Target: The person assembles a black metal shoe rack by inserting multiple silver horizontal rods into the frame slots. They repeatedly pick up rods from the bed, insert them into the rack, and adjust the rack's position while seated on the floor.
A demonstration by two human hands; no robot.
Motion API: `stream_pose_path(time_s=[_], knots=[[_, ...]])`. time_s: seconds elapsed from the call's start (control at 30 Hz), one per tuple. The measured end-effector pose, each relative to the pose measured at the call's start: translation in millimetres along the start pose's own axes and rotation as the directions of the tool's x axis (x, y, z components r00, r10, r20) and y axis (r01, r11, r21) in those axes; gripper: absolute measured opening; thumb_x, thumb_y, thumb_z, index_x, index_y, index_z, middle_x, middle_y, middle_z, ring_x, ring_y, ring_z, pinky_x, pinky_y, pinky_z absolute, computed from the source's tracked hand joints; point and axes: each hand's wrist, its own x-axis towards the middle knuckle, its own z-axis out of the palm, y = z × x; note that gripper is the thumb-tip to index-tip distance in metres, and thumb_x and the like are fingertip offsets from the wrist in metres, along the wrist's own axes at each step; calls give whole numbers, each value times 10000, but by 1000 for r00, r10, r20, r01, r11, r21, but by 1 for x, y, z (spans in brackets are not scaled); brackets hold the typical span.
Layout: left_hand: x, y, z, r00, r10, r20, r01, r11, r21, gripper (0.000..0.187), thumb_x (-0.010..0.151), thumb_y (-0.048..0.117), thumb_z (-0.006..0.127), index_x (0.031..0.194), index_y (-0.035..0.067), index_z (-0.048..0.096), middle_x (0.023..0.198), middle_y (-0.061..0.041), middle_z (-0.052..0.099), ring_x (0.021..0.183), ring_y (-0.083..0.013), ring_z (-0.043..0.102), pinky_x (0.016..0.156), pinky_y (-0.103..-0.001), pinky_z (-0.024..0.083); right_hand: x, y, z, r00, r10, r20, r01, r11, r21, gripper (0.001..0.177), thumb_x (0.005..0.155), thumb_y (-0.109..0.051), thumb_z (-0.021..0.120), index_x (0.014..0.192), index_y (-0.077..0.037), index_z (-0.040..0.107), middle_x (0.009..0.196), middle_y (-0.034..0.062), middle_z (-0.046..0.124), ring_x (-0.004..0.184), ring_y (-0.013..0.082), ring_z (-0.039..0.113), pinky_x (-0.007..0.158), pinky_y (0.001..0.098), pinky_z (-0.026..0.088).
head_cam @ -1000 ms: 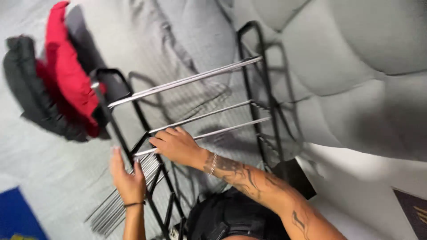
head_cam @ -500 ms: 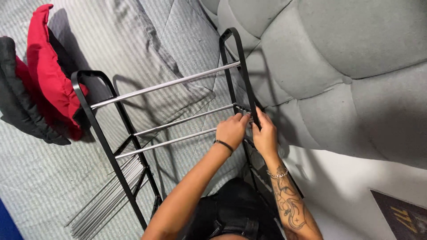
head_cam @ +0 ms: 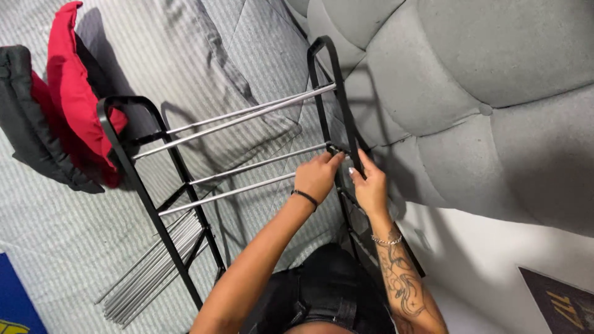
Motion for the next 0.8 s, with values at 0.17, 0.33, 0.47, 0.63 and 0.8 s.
stream_pose_path(time_s=[0.17,0.33,0.47,0.63,0.8], knots=[[-2,-2,4,999,-24,24,24,1000,-15,319,907,127,583,1193,180,717,897,-46,678,836,-260,696,671,-411,558,2,11,6,995,-102,-22,101,994,-43,531,926,74,646,1443,47,526,1242,136,726,1066,106,675,882,232,523],[0,-5,5,1000,-17,-16,16,998,-61,204,930,175,625,1108,144,720,912,-60,693,842,-266,700,671,-418,554,3,-1,9,996,-92,-19,91,995,-50,537,927,74,639,1448,54,513,1292,155,704,1118,133,670,937,249,514],[-1,-5,5,1000,-21,-23,19,997,-74,206,925,156,617,1102,134,720,911,-58,692,852,-263,704,682,-418,557,-1,-13,12,998,-49,-28,47,998,-52,525,932,69,636,1446,42,531,1273,149,720,1099,135,677,917,248,520],[1,-3,-3,998,-45,-37,44,998,-49,260,882,128,614,1114,155,728,929,-44,699,859,-264,707,683,-416,561,5,9,12,998,-34,-49,31,997,-72,535,927,79,636,1451,21,547,1254,139,727,1056,120,665,885,242,520],[3,4,-24,998,-59,-30,56,995,-80,278,867,157,627,1128,154,725,938,-51,691,848,-268,706,669,-416,563,5,8,13,987,-161,-28,156,981,-114,558,918,111,618,1464,35,530,1260,128,705,1074,107,643,897,231,500]])
